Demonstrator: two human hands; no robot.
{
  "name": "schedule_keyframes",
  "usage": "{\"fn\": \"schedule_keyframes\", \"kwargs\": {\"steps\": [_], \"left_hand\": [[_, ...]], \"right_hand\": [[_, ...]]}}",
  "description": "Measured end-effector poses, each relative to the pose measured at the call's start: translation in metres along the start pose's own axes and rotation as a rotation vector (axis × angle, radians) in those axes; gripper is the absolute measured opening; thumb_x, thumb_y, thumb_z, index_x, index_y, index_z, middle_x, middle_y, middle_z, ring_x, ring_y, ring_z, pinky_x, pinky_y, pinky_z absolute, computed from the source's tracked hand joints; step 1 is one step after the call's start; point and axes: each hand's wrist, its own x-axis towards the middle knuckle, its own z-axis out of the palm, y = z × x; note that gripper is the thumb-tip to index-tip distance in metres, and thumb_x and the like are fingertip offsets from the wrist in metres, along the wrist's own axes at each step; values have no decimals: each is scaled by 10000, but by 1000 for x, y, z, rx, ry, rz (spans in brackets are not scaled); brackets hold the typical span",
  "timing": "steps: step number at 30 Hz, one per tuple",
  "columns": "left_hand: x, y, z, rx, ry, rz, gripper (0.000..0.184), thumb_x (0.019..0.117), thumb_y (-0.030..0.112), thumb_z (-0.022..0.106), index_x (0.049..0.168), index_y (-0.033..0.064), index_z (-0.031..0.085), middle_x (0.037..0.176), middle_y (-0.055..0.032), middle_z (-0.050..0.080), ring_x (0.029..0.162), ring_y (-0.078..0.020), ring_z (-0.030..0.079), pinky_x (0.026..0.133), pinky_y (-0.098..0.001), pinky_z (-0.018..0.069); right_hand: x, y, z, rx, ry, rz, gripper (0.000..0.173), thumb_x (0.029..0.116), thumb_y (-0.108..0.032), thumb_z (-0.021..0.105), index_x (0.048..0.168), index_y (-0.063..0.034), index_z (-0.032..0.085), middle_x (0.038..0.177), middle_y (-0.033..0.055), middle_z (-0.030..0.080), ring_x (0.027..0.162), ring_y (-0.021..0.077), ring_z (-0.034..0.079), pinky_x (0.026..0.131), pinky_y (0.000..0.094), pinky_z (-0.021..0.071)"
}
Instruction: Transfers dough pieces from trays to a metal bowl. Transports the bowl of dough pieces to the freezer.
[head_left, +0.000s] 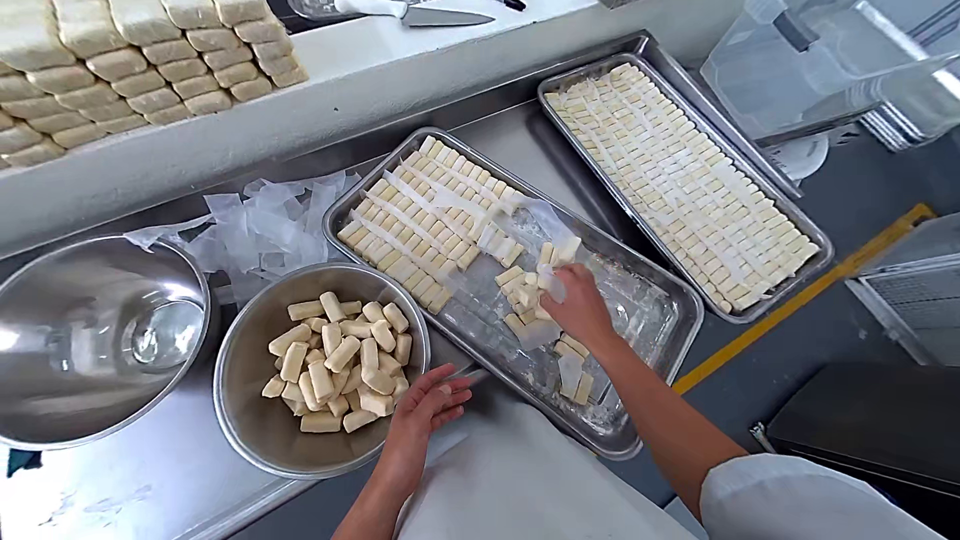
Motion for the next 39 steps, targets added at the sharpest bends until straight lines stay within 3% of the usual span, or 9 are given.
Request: {"fn": "schedule_keyframes", "kwargs": {"steps": [5, 9, 17, 21, 24, 28, 31, 35, 39], "left_hand": [[-4, 5, -8, -6, 12, 28, 412, 1055, 130, 384, 1416, -42, 485, 1245, -193, 691, 1119, -294, 697, 948, -417, 581], [-4, 7, -13, -13, 12, 41, 411, 1050, 125, 378, 1407, -42, 494, 1244, -198, 690, 1118, -298, 697, 948, -417, 581], [2, 15, -10, 13, -34, 64, 396, 1051, 114, 386, 1394, -43, 508, 1232, -197, 695, 1106, -298, 699, 951, -417, 579], [2, 18, -12, 17, -49, 73, 403, 1045, 124, 388, 1394, -39, 505, 1231, -200, 693, 1110, -298, 697, 952, -417, 577], [2, 20, -16, 3, -38, 87, 403, 1046, 120, 389, 1395, -43, 507, 1232, -198, 693, 1114, -301, 696, 946, -416, 582], [5, 21, -18, -58, 9, 97, 446, 1053, 161, 372, 1452, -29, 435, 1312, -203, 649, 1148, -306, 679, 947, -432, 579], [13, 21, -17, -175, -30, 91, 513, 1079, 271, 291, 1524, 20, 341, 1299, -215, 626, 1099, -314, 688, 895, -441, 600], [9, 39, -38, -155, 111, 227, 370, 1063, 124, 340, 1325, -13, 563, 1016, -143, 735, 797, -179, 727, 680, -309, 612], [2, 59, -81, -6, 396, 373, 293, 1040, 39, 414, 1288, -1, 566, 1072, -86, 724, 874, -150, 722, 748, -296, 607]], "right_hand": [[-1, 0, 2, 11, 48, 3, 429, 958, -213, 698, 1332, -14, 630, 1325, 232, 601, 1217, 400, 595, 991, 594, 502], [-20, -23, 0, -47, 89, -217, 397, 938, -142, 702, 1304, -4, 640, 1303, 242, 608, 1210, 413, 598, 987, 573, 517], [-24, -28, 72, -437, -413, -113, 360, 938, -176, 701, 1257, -11, 672, 1243, 235, 607, 1078, 443, 632, 817, 602, 553], [-29, -31, 79, -509, -548, -161, 331, 898, -142, 706, 1189, 11, 664, 1227, 219, 619, 1135, 411, 619, 850, 567, 542], [-28, -35, 51, -185, -440, -94, 274, 895, -201, 717, 1113, -35, 725, 1117, 167, 676, 1075, 347, 647, 885, 550, 538], [-32, -76, 13, 455, -264, -37, 215, 914, -135, 731, 1095, -24, 697, 976, 110, 680, 827, 213, 642, 735, 417, 547], [-40, -117, -2, 609, -473, -244, 310, 932, -191, 702, 1202, -37, 690, 1077, 79, 703, 910, 160, 671, 789, 357, 575], [25, -76, -11, 209, -196, -182, 423, 981, -330, 678, 1291, -41, 670, 1252, 168, 674, 1156, 313, 649, 988, 541, 525], [87, 27, -12, 8, -71, 185, 745, 929, -464, 723, 1450, 29, 520, 1423, 347, 498, 1315, 522, 494, 1059, 703, 405]]}}
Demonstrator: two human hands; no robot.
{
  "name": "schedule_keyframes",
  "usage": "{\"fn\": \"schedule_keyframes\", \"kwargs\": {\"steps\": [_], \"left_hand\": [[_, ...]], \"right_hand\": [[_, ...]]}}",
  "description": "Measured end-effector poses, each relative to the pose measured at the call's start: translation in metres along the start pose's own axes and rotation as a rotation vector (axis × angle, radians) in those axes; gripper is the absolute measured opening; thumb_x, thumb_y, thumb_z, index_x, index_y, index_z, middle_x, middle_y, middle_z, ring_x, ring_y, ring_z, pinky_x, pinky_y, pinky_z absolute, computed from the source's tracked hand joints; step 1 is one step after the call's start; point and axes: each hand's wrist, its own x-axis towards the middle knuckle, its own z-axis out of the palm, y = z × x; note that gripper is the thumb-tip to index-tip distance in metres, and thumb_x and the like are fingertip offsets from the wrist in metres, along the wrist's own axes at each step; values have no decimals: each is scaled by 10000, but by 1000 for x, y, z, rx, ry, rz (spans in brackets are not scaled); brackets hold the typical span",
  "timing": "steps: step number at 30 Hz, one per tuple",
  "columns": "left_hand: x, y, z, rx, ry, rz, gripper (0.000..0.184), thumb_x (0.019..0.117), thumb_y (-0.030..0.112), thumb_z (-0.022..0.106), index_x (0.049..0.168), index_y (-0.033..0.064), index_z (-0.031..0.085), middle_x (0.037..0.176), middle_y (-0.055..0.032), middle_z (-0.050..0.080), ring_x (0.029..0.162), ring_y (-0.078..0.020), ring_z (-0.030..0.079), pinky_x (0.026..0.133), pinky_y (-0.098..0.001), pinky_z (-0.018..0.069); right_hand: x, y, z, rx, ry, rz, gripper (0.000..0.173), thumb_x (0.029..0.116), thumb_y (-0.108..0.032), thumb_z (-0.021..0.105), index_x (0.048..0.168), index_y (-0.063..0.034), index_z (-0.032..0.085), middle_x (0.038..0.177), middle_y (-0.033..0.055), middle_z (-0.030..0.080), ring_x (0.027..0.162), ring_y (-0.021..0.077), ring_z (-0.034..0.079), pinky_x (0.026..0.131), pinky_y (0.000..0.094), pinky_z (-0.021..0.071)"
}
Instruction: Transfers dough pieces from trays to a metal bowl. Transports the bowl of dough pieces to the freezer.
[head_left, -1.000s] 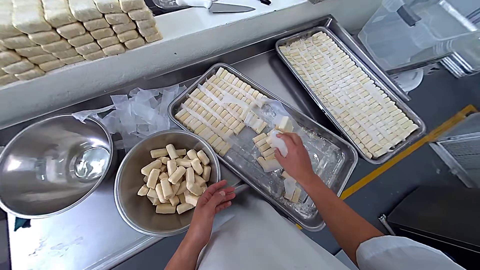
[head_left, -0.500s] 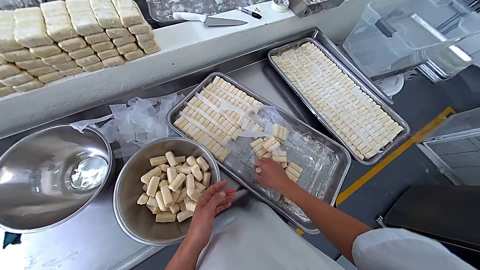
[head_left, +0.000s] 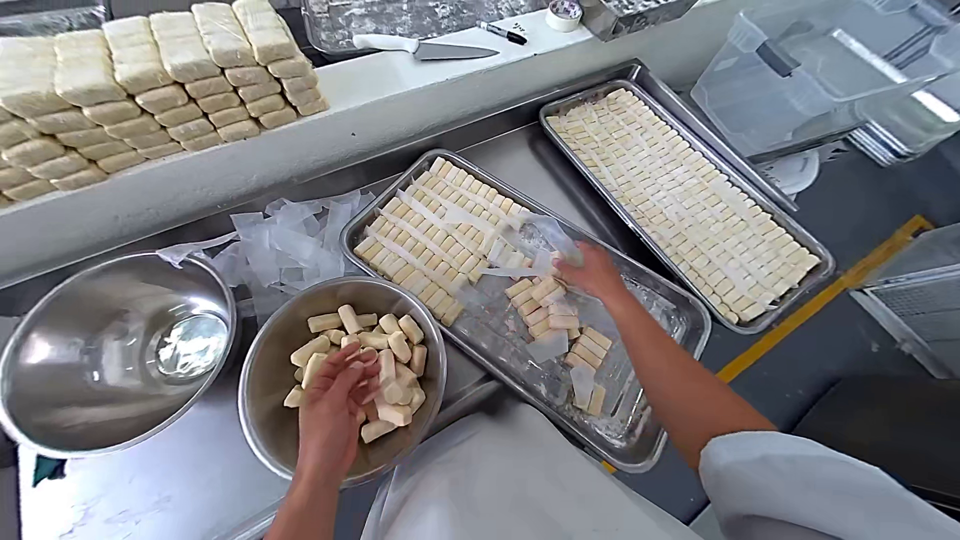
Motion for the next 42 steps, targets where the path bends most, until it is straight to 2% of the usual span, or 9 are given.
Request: {"fn": "schedule_keyframes", "kwargs": {"steps": [4, 10, 12, 15, 19, 26, 32, 37, 42], "left_hand": [[5, -8, -19, 200, 79, 165, 315, 1007, 51, 487, 1302, -36, 559, 1194, -122, 679, 1028, -193, 693, 863, -359, 592], [-5, -25, -16, 458, -26, 254, 315, 987, 129, 591, 1274, 5, 626, 1218, -102, 691, 1104, -183, 680, 942, -382, 580], [-6, -29, -20, 519, -17, 278, 324, 975, 150, 608, 1271, 23, 641, 1225, -90, 692, 1116, -168, 679, 947, -366, 582], [-7, -24, -32, 449, 16, 274, 317, 972, 131, 596, 1259, 4, 640, 1205, -99, 699, 1093, -179, 687, 931, -364, 586], [-7, -2, -32, 277, 22, 266, 312, 977, 91, 528, 1256, -10, 622, 1170, -108, 713, 1043, -206, 707, 888, -369, 601], [-19, 54, -5, 130, -215, 370, 495, 1030, 325, 527, 1471, 100, 491, 1331, -47, 660, 1158, -190, 668, 973, -384, 572], [-2, 25, -39, 352, -37, 201, 367, 1001, 148, 634, 1357, 62, 610, 1116, -108, 706, 921, -184, 705, 832, -395, 602], [-5, 5, -65, 209, -96, 149, 573, 937, 65, 695, 1470, 75, 483, 1193, -120, 686, 1023, -199, 695, 903, -384, 591], [0, 5, -69, 283, -16, 133, 377, 935, 92, 736, 1292, 40, 631, 1035, -92, 730, 895, -165, 710, 828, -356, 599]], "right_hand": [[9, 19, 24, 32, -75, 131, 809, 907, -529, 736, 1456, 15, 497, 1407, 365, 491, 1275, 534, 515, 1013, 715, 421], [-9, -9, 9, 7, 39, 82, 620, 836, -310, 818, 1321, 7, 595, 1282, 323, 591, 1156, 526, 586, 902, 751, 449], [-18, -5, -3, 321, 94, 122, 530, 890, -200, 757, 1336, 21, 573, 1246, 282, 619, 1107, 432, 626, 899, 661, 510], [-36, -15, -30, 983, 17, 184, 321, 1016, -277, 469, 1315, -161, 487, 1163, 31, 631, 986, 156, 651, 797, 369, 567], [-72, -81, -55, 1283, -142, -136, 399, 909, -376, 561, 1275, -220, 572, 1193, 7, 689, 996, 180, 707, 775, 378, 621], [-147, -230, 14, 717, -299, -715, 652, 802, -362, 837, 1340, -93, 587, 1390, 71, 569, 1146, 169, 640, 831, 367, 618], [-156, -267, 109, 410, -740, -617, 811, 811, -182, 879, 1505, -104, 465, 1402, 130, 567, 1165, 244, 631, 945, 434, 569], [-142, -257, 130, 413, -880, -607, 382, 950, -166, 735, 1298, -38, 642, 1168, 118, 685, 1003, 213, 671, 872, 403, 571], [-151, -262, 138, 275, -698, -745, 397, 974, -230, 707, 1316, -44, 624, 1337, 135, 629, 1275, 266, 575, 1099, 497, 450]]}}
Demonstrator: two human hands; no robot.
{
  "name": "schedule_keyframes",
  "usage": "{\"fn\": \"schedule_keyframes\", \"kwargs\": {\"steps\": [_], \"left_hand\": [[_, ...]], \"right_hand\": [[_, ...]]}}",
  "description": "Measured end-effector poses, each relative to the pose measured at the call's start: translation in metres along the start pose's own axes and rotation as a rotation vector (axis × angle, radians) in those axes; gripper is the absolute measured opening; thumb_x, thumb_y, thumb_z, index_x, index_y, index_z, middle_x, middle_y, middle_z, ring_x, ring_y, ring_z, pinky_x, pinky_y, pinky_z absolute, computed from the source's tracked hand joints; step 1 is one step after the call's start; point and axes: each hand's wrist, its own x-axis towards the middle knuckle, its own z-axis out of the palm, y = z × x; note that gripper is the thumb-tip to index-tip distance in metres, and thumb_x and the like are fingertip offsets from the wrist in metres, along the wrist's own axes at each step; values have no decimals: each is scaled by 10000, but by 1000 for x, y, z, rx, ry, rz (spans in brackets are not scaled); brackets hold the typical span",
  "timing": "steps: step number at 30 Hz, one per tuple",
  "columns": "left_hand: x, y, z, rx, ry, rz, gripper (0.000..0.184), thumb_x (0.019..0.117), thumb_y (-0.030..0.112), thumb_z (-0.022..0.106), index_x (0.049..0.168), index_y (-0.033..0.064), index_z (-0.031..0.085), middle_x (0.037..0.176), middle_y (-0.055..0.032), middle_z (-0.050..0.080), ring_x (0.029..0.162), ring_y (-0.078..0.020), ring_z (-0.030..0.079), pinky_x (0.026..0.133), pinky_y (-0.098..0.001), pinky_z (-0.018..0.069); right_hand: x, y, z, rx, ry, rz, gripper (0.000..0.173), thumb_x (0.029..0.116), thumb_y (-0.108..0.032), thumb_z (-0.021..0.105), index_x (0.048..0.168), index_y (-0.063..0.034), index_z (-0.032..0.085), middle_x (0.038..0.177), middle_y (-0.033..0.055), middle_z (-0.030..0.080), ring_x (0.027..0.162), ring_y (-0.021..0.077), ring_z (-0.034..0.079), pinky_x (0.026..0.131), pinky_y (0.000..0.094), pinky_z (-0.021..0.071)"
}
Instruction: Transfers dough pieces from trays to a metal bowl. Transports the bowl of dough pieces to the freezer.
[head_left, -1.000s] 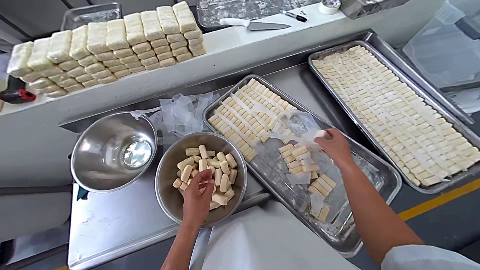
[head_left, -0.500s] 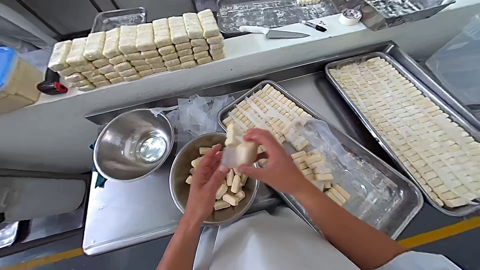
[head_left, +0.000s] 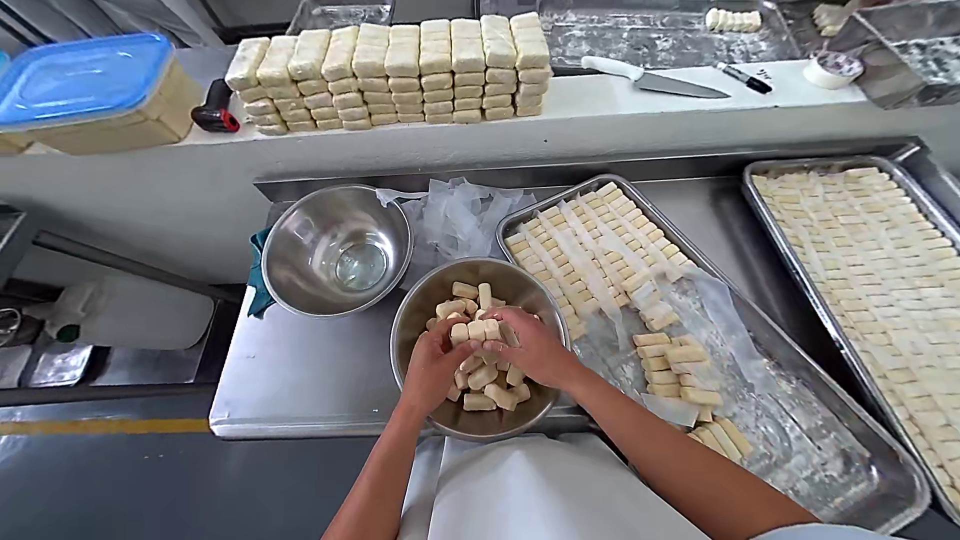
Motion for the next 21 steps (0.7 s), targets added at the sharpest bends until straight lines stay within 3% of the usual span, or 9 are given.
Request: {"fn": "schedule_keyframes", "kwargs": {"steps": [4, 8, 12, 15, 17, 19, 21], "left_hand": [[-1, 6, 6, 87, 112, 39, 286, 908, 109, 775, 1176, 53, 691, 938, -55, 745, 804, -136, 711, 763, -334, 605], [3, 6, 13, 329, 247, 142, 304, 888, 219, 811, 1148, 86, 727, 914, -51, 742, 766, -154, 697, 733, -402, 592], [5, 6, 9, 266, 259, 125, 376, 838, 230, 855, 1130, 64, 686, 911, -58, 719, 764, -155, 687, 711, -379, 594], [6, 1, -3, 159, 226, 45, 552, 916, 279, 770, 1327, -2, 532, 1032, -140, 649, 836, -227, 637, 736, -433, 555], [6, 0, -7, 129, 155, -13, 591, 1009, 391, 615, 1457, 42, 451, 1284, -156, 614, 1074, -257, 646, 891, -470, 556], [3, 5, -2, 104, 50, -23, 578, 1031, 383, 571, 1492, 52, 464, 1454, -158, 543, 1288, -276, 574, 1051, -508, 493], [2, 10, 8, 84, -38, -18, 467, 1032, 256, 597, 1444, 46, 534, 1368, -135, 618, 1206, -235, 627, 1020, -461, 522]], "right_hand": [[1, 4, 5, 143, 33, 17, 384, 991, -184, 686, 1332, -38, 588, 1171, 119, 704, 1061, 193, 699, 954, 406, 576], [-4, 5, 14, 58, 183, 13, 423, 976, -242, 711, 1304, -11, 578, 1108, 151, 690, 1004, 233, 694, 912, 441, 578], [-8, 2, 14, 195, 202, 91, 424, 965, -240, 729, 1297, -26, 575, 1074, 120, 699, 938, 179, 700, 862, 376, 591], [-12, 8, 10, 455, 157, 197, 372, 975, -191, 711, 1282, -23, 585, 1062, 112, 696, 905, 166, 687, 817, 349, 587], [-13, 10, 6, 572, 104, 251, 358, 980, -179, 695, 1283, -23, 589, 1069, 105, 691, 925, 166, 672, 832, 355, 573], [-12, 6, 3, 615, 41, 262, 382, 961, -125, 706, 1306, -10, 587, 1118, 113, 695, 983, 169, 678, 883, 356, 570], [-9, -1, 4, 604, 13, 239, 382, 942, -66, 714, 1298, 4, 598, 1113, 117, 698, 977, 166, 684, 882, 344, 574]]}}
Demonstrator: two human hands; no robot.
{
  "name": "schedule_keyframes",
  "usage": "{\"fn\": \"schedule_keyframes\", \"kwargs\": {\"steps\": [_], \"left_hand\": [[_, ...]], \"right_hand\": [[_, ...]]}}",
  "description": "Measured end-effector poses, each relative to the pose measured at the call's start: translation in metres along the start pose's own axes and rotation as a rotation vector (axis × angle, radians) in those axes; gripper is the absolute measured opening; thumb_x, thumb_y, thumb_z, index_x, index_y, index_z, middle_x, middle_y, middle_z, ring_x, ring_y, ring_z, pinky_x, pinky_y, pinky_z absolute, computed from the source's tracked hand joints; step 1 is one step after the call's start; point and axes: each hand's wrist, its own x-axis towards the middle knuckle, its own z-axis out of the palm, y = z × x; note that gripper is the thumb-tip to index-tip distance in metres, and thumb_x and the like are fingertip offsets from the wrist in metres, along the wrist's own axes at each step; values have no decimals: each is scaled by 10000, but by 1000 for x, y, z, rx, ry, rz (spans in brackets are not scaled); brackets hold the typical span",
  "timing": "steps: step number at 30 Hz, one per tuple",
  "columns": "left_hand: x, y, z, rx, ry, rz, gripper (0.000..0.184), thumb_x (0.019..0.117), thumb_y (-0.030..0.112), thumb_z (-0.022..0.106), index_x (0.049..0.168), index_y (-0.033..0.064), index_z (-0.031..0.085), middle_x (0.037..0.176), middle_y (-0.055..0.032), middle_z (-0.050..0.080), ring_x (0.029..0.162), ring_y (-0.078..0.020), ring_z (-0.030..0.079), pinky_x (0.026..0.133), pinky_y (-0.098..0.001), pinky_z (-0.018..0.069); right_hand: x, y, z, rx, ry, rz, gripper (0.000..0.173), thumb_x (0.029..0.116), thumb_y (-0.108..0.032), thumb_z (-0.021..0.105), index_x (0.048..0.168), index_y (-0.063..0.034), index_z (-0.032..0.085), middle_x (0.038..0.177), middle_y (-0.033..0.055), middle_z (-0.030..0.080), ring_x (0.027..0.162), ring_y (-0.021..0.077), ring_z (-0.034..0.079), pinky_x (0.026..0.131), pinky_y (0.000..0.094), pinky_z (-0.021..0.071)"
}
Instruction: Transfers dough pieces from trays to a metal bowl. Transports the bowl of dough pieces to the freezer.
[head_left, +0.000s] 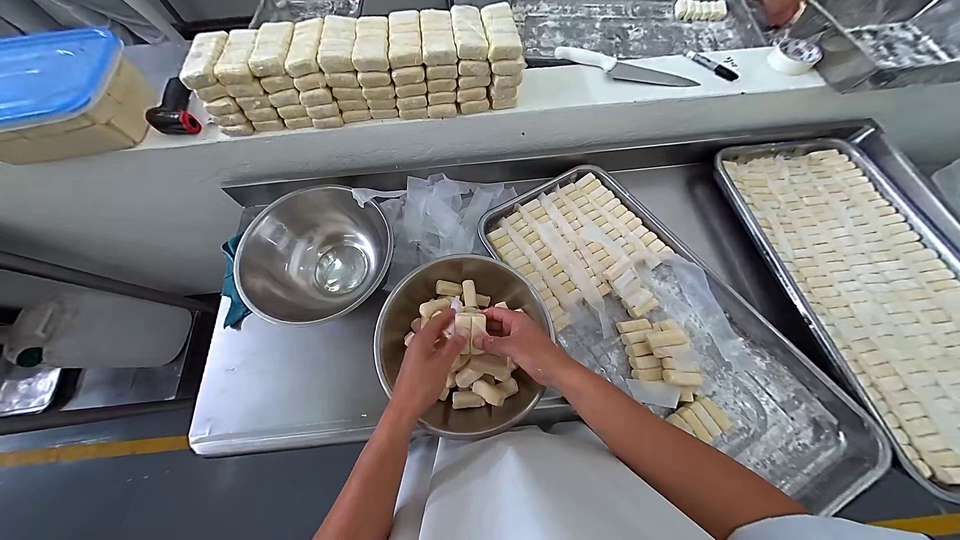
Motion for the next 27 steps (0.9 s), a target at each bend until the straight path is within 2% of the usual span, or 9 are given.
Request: {"fn": "schedule_keyframes", "kwargs": {"steps": [2, 5, 9, 13, 17, 20, 23, 26, 27], "left_hand": [[0, 5, 9, -68, -20, 9, 367, 1026, 142, 612, 1375, 34, 580, 1196, -94, 704, 1067, -165, 688, 958, -372, 562], [-1, 5, 16, -121, 52, 37, 290, 1005, 71, 629, 1291, 28, 621, 1090, -70, 740, 979, -141, 716, 909, -336, 585], [-4, 12, 25, 9, 160, 113, 309, 975, 80, 681, 1277, 32, 636, 1084, -60, 746, 958, -126, 726, 895, -331, 597], [-3, 10, 26, 152, 235, 178, 310, 948, 122, 733, 1232, 35, 645, 1041, -62, 751, 929, -134, 736, 864, -353, 614], [-4, 13, 22, 156, 309, 194, 336, 925, 168, 762, 1206, 41, 628, 990, -83, 722, 841, -160, 717, 765, -364, 613], [1, 15, 7, 126, 366, 194, 367, 992, 157, 652, 1315, 13, 554, 1058, -140, 677, 887, -211, 687, 792, -414, 593], [12, 5, -15, -36, 338, 116, 377, 1056, 110, 461, 1426, 36, 463, 1077, -128, 667, 849, -186, 686, 732, -364, 594], [13, 1, -27, -191, 303, 42, 320, 1084, 117, 381, 1348, 46, 548, 1024, -99, 696, 767, -162, 698, 643, -306, 592], [11, 2, -28, -231, 316, 36, 319, 1086, 124, 374, 1334, 47, 559, 1007, -88, 697, 744, -147, 690, 625, -286, 583]], "right_hand": [[1, -3, 3, -75, -4, -32, 366, 948, -67, 715, 1292, 5, 609, 1104, 120, 702, 961, 161, 692, 874, 332, 580], [0, -6, 6, -259, 28, -86, 367, 989, -114, 678, 1333, -19, 595, 1158, 123, 707, 1015, 171, 703, 923, 359, 580], [-3, -2, 12, -469, 135, -221, 393, 1014, -142, 642, 1375, -5, 571, 1156, 168, 702, 1052, 250, 699, 947, 450, 569], [-1, 5, 13, -596, 247, -360, 381, 993, -139, 671, 1323, 38, 601, 1106, 183, 703, 996, 264, 708, 917, 446, 582], [5, -4, 4, -520, 247, -283, 469, 912, -229, 787, 1276, 3, 602, 1046, 146, 715, 945, 229, 718, 883, 424, 595], [18, 0, -17, -520, 269, -253, 643, 851, -227, 843, 1368, -19, 523, 980, 141, 660, 850, 253, 664, 787, 451, 575], [24, 14, -44, -665, 229, -138, 604, 904, -241, 796, 1400, -25, 528, 1130, 167, 642, 1014, 302, 642, 893, 493, 548], [18, 20, -40, -795, 124, -127, 662, 905, -360, 788, 1440, -63, 537, 1382, 177, 568, 1263, 339, 570, 1042, 557, 487], [16, 22, -33, -862, 93, -140, 711, 881, -393, 803, 1463, -86, 533, 1423, 174, 551, 1294, 352, 552, 1051, 581, 472]]}}
